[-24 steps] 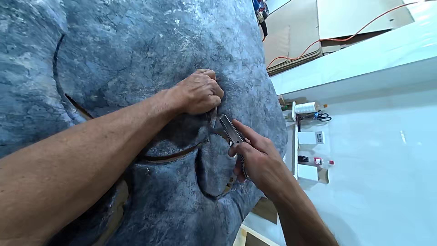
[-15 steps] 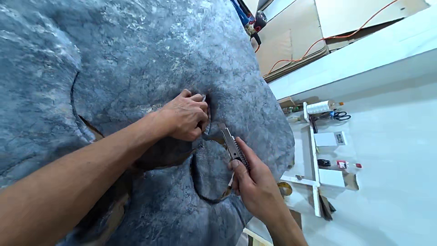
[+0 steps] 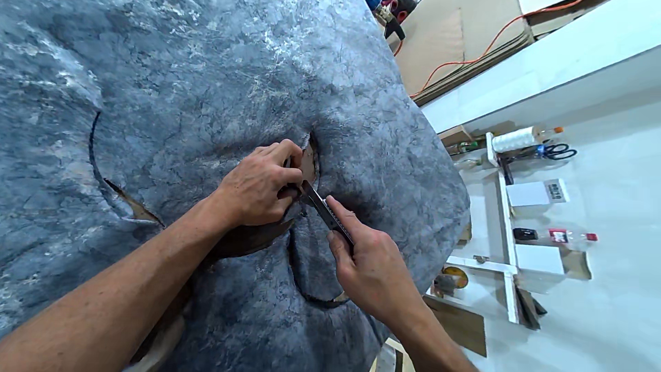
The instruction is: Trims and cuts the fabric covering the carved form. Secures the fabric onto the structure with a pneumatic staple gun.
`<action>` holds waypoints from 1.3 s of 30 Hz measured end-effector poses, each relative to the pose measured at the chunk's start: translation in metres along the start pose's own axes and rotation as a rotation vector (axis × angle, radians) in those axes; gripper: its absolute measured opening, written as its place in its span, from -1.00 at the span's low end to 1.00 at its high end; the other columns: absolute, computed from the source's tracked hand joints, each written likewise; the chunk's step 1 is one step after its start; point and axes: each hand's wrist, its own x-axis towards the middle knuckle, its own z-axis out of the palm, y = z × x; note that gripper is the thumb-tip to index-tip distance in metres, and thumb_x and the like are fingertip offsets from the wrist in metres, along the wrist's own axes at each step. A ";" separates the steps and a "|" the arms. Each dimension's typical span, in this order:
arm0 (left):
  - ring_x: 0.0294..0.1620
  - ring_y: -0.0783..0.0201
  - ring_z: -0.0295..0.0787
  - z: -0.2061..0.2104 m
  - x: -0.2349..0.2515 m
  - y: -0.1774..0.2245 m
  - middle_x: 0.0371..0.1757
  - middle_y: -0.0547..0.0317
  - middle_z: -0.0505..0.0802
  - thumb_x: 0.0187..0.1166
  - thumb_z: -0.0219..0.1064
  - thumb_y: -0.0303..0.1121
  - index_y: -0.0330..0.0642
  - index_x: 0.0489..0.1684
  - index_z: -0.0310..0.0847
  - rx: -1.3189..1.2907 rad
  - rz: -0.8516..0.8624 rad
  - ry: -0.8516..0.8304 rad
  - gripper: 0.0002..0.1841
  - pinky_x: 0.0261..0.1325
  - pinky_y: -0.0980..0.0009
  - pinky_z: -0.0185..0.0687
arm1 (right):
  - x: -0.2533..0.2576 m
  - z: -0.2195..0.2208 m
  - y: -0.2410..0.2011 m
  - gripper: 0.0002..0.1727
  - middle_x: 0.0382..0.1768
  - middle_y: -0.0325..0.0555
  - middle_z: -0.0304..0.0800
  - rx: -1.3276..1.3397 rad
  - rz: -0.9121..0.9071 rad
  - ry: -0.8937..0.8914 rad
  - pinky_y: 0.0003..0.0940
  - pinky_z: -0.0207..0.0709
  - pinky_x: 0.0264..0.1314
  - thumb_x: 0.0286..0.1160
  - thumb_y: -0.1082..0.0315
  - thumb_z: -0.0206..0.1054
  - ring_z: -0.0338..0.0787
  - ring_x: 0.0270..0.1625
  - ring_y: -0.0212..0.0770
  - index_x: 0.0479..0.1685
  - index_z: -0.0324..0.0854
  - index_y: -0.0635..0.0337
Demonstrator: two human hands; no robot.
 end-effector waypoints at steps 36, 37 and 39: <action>0.02 0.03 0.70 0.034 -0.005 0.112 -0.09 0.08 0.72 0.58 0.36 -0.25 0.03 -0.14 0.84 0.419 -0.751 0.048 -0.86 0.24 0.01 0.61 | -0.017 0.014 0.067 -0.57 -0.36 -0.23 0.85 0.039 -0.259 0.146 -0.21 0.69 -0.48 0.64 0.06 0.13 0.82 -0.46 -0.22 0.20 0.74 0.10; -0.01 0.05 0.70 0.031 -0.003 0.112 -0.13 0.10 0.73 0.56 0.37 -0.27 0.03 -0.16 0.85 0.416 -0.752 0.036 -0.87 0.17 0.03 0.63 | -0.014 0.012 0.065 -0.57 -0.33 -0.23 0.86 0.025 -0.270 0.141 -0.21 0.70 -0.47 0.65 0.06 0.12 0.83 -0.43 -0.22 0.20 0.75 0.10; -0.01 0.06 0.72 0.026 0.000 0.113 -0.13 0.12 0.75 0.53 0.40 -0.29 0.02 -0.17 0.85 0.408 -0.754 0.015 -0.89 0.08 0.06 0.66 | -0.010 0.008 0.060 -0.59 -0.35 -0.22 0.85 -0.004 -0.289 0.128 -0.19 0.69 -0.48 0.65 0.08 0.14 0.82 -0.45 -0.20 0.20 0.76 0.08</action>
